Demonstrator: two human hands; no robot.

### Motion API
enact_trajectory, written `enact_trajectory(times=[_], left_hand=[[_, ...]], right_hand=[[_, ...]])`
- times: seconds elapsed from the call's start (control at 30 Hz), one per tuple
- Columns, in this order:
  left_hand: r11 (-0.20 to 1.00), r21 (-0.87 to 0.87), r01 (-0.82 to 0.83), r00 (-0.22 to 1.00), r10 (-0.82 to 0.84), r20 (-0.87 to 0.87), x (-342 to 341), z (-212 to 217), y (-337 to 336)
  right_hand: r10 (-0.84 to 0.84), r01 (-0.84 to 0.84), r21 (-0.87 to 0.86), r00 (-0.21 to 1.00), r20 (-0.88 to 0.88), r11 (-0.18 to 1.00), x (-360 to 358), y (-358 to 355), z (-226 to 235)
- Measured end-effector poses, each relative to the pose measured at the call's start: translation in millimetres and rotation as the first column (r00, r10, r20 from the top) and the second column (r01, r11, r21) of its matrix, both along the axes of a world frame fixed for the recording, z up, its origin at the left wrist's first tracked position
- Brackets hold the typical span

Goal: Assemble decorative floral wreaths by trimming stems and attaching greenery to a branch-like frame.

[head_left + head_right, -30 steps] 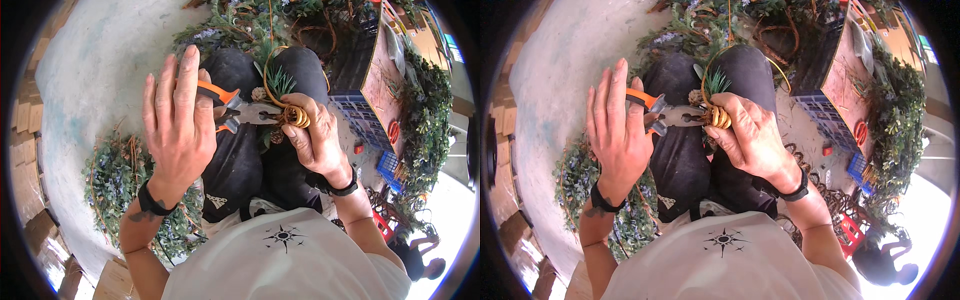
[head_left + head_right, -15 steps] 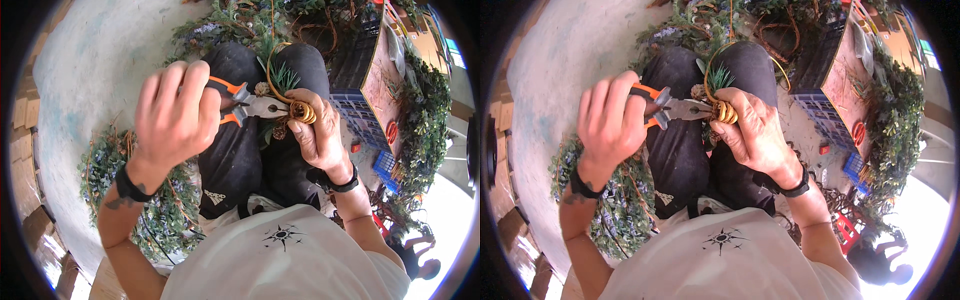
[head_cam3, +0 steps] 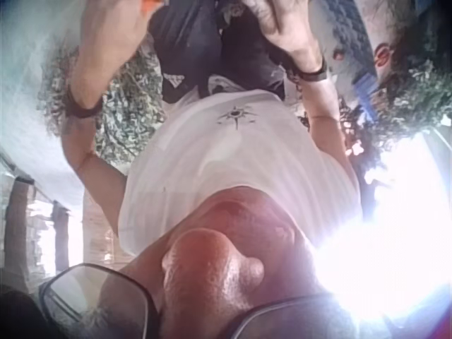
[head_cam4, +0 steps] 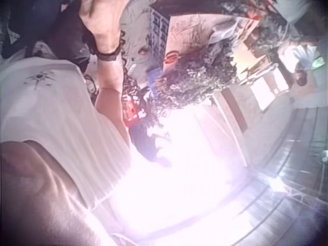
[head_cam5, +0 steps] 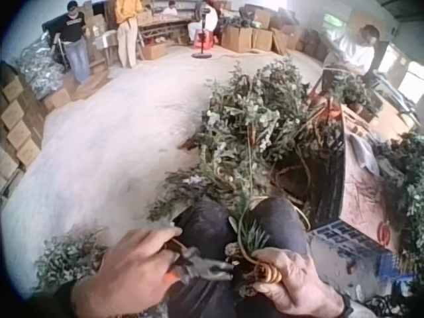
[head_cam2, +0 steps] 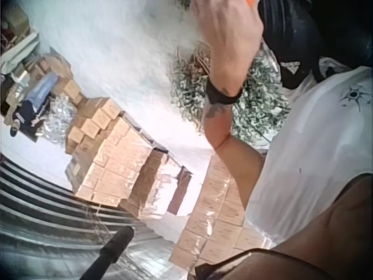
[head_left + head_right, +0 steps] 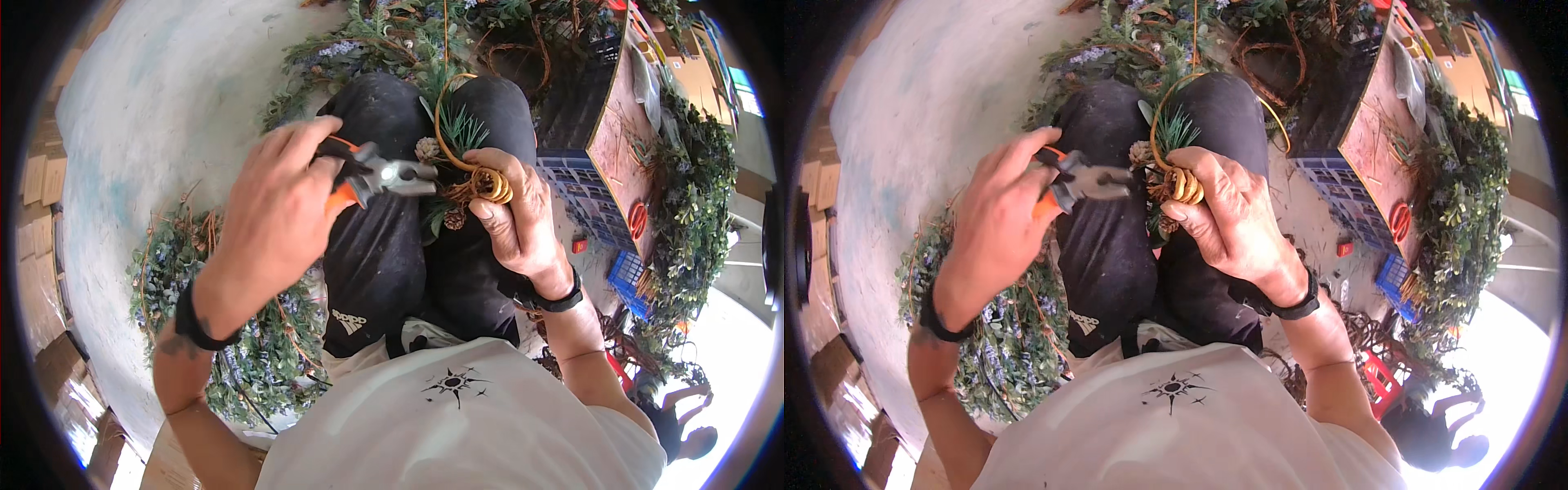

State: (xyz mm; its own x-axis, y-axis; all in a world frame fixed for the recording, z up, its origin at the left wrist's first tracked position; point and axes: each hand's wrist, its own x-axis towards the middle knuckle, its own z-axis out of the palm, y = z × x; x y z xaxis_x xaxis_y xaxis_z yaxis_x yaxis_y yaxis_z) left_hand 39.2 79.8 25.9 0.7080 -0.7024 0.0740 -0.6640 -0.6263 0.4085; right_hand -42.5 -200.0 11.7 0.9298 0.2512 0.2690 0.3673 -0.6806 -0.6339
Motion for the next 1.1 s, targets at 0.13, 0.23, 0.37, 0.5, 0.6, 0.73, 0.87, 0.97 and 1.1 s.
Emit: enact_trajectory(times=[0.13,0.23,0.37,0.5,0.6,0.73,0.87,0.97,1.1], left_hand=[[0.996,-0.071,-0.053,0.959,0.070,0.273,-17.6,-18.6,-18.8],[0.989,-0.089,-0.118,0.940,0.141,0.311,-24.9,-24.7,-21.3],[0.975,-0.111,-0.193,0.951,0.213,0.223,-37.4,-21.6,-26.6],[0.970,-0.150,-0.190,0.881,0.236,0.410,-32.7,-30.3,-28.0],[0.969,-0.149,-0.196,0.836,0.244,0.491,-32.2,-37.2,-23.9],[0.967,-0.123,-0.224,0.846,0.256,0.468,-38.5,-40.9,-26.6],[0.963,-0.136,-0.233,0.831,0.269,0.487,-42.1,-39.4,-33.6],[0.958,-0.152,-0.243,0.872,0.285,0.397,-45.1,-37.7,-33.3],[0.961,-0.159,-0.228,0.845,0.276,0.458,-42.2,-42.9,-30.9]], right_hand=[[-0.009,0.010,0.031,0.999,-0.035,0.999,-1.2,0.5,-1.1],[-0.005,0.005,0.013,1.000,-0.015,1.000,-1.0,2.2,-1.3],[-0.010,0.011,0.023,0.999,-0.043,1.000,-1.2,2.3,2.0],[-0.002,0.002,0.003,0.999,-0.044,1.000,-1.2,2.8,2.4],[0.001,-0.001,0.013,0.999,-0.036,1.000,-0.5,2.2,-0.3],[-0.012,0.012,0.002,1.000,-0.026,1.000,-1.3,2.3,0.9],[-0.001,0.002,0.031,0.999,-0.051,1.000,-2.2,0.7,-1.7],[-0.011,0.014,0.026,0.996,-0.083,1.000,-2.9,-0.5,-2.0],[-0.012,0.013,0.016,0.997,-0.077,1.000,-3.7,-0.2,-2.2]])
